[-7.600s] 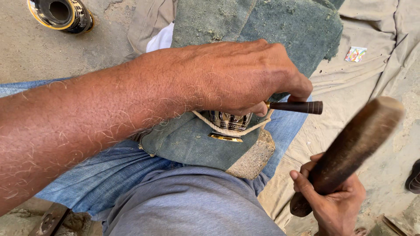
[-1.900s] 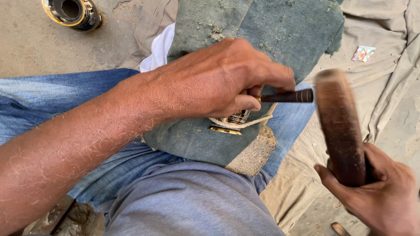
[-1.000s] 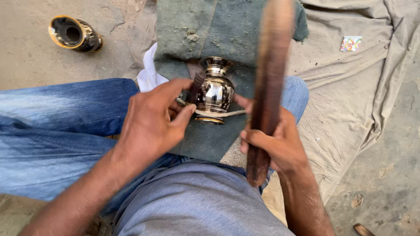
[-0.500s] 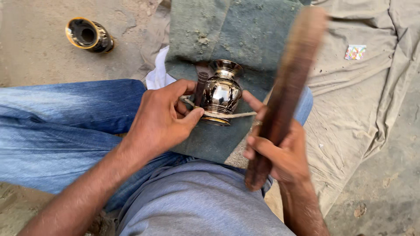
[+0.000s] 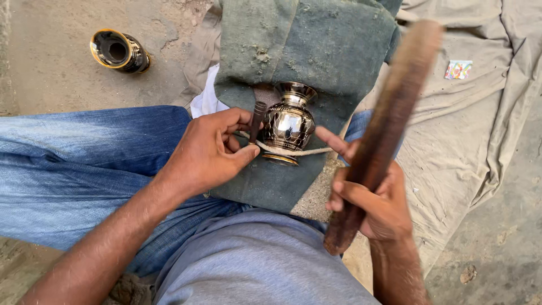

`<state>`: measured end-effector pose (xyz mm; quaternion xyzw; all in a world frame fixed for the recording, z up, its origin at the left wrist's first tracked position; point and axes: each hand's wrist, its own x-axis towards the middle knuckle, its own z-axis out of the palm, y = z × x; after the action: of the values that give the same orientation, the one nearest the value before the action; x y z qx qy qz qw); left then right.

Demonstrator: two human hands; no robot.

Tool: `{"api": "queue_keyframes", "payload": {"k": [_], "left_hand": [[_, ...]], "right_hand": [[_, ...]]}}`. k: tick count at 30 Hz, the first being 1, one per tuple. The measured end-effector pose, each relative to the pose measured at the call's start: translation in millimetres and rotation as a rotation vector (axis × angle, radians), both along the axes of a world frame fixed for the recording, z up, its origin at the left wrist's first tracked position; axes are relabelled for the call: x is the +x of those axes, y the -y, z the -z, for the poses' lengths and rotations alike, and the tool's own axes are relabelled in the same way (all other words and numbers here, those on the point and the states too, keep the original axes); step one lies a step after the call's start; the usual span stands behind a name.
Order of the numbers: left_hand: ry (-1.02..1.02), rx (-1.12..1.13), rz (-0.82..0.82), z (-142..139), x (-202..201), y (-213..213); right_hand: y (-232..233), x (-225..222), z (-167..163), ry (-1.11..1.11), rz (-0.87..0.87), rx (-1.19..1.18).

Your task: The person sits cross-legged on the ground and repeatedly strikes a small metal object with a wooden mallet. The object is held steady with the left hand while the right hand delivers consistent blows. The person occasionally repositions the object to work on different areas.

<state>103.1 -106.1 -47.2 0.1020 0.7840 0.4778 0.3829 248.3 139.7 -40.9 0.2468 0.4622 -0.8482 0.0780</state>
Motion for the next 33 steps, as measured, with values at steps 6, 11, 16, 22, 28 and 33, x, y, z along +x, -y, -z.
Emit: {"api": "queue_keyframes", "payload": {"k": [6,11,16,22,28,33], "left_hand": [[-0.349,0.066,-0.021,-9.3,18.4,-6.2],[-0.131,-0.085,-0.06,-9.3,19.3,-11.0],[0.014,0.07,-0.076,-0.7,2.0,-10.4],[-0.196,-0.099,-0.038,-17.2,18.3,-13.6],[-0.041,-0.053,-0.055,-4.8,3.0,-8.3],[-0.052,0.202,-0.139,-0.1,-1.5,-3.1]], "right_hand": [[-2.4,-9.7,13.6,0.186,-0.062,0.105],[14.0,-6.4,3.5,0.084,-0.069,0.131],[-4.9,2.2,-27.6,-0.061,0.013,0.003],[9.1,-21.1,5.5,0.186,-0.119,0.196],[2.4,6.8,-9.8,-0.033,-0.025,0.025],[-36.0,45.8,-5.0,0.114,0.053,0.353]]}}
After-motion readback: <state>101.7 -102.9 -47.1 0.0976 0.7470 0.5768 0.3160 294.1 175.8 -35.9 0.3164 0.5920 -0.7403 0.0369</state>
